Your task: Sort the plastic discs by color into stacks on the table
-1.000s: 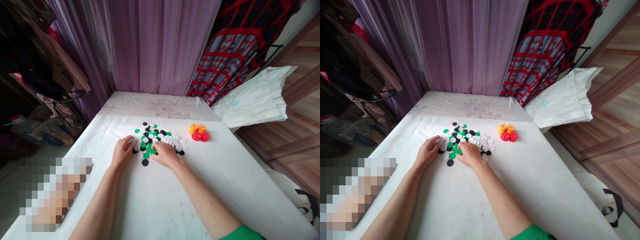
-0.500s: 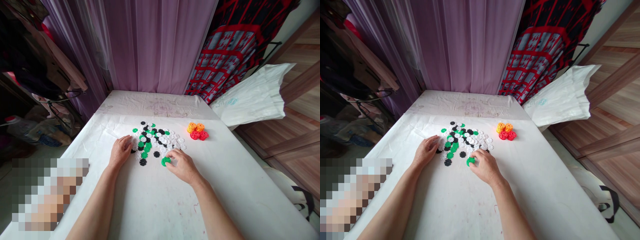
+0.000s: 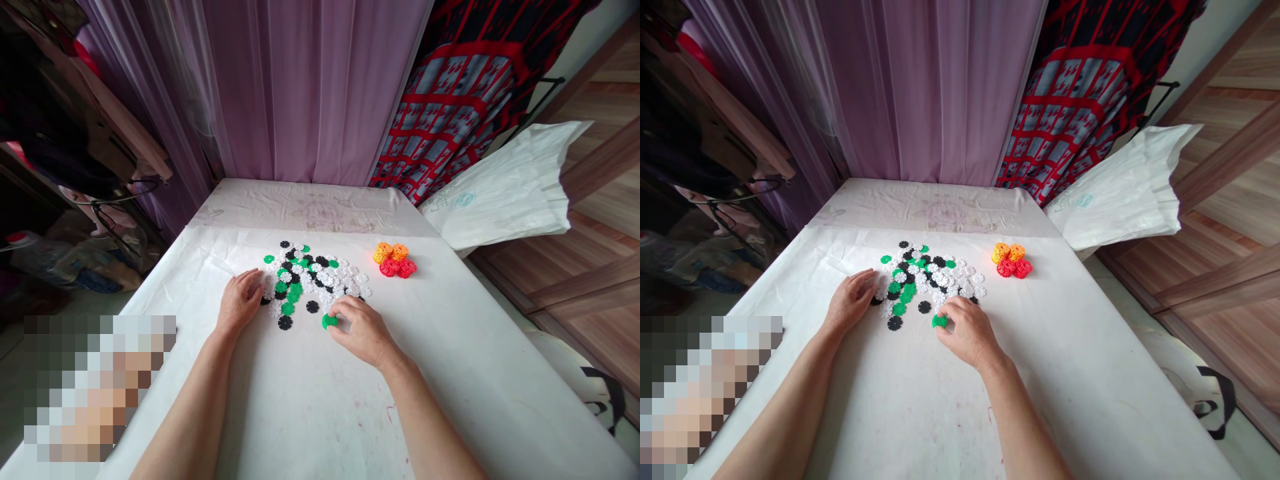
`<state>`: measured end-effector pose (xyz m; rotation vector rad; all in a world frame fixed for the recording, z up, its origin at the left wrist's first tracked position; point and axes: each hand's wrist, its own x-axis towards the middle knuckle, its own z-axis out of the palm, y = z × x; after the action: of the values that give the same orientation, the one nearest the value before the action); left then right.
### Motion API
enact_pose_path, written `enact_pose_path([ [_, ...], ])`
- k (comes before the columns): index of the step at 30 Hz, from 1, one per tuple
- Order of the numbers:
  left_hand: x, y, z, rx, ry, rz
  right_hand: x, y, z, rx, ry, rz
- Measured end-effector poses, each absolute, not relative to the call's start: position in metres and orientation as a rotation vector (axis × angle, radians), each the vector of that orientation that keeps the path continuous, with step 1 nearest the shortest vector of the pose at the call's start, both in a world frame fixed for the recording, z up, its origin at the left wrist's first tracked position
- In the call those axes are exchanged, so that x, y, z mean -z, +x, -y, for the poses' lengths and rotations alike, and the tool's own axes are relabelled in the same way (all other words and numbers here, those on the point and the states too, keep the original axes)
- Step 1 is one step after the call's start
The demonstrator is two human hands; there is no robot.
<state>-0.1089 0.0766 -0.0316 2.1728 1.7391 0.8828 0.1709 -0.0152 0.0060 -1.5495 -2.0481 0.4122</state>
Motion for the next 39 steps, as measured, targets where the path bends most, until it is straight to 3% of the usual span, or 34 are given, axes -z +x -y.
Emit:
enact_pose_path([
  [9,0.031,-0.108,-0.077,-0.888,2.171,-1.749,-0.017,0.172,-0.015,-0.492,-1.654,1.984],
  [21,0.035,-0.111,-0.078,-0.927,2.181,-1.702,-0.026,0.113,-0.071,-0.423,-1.600,2.550],
  [32,0.034,-0.110,-0.078,-0.931,2.165,-1.712,-0.019,0.149,-0.064,-0.426,-1.762,2.391],
  [39,0.033,-0.118,-0.077,-1.119,1.811,-1.829,-0.026,0.170,-0.047,-0.657,-1.730,2.014],
])
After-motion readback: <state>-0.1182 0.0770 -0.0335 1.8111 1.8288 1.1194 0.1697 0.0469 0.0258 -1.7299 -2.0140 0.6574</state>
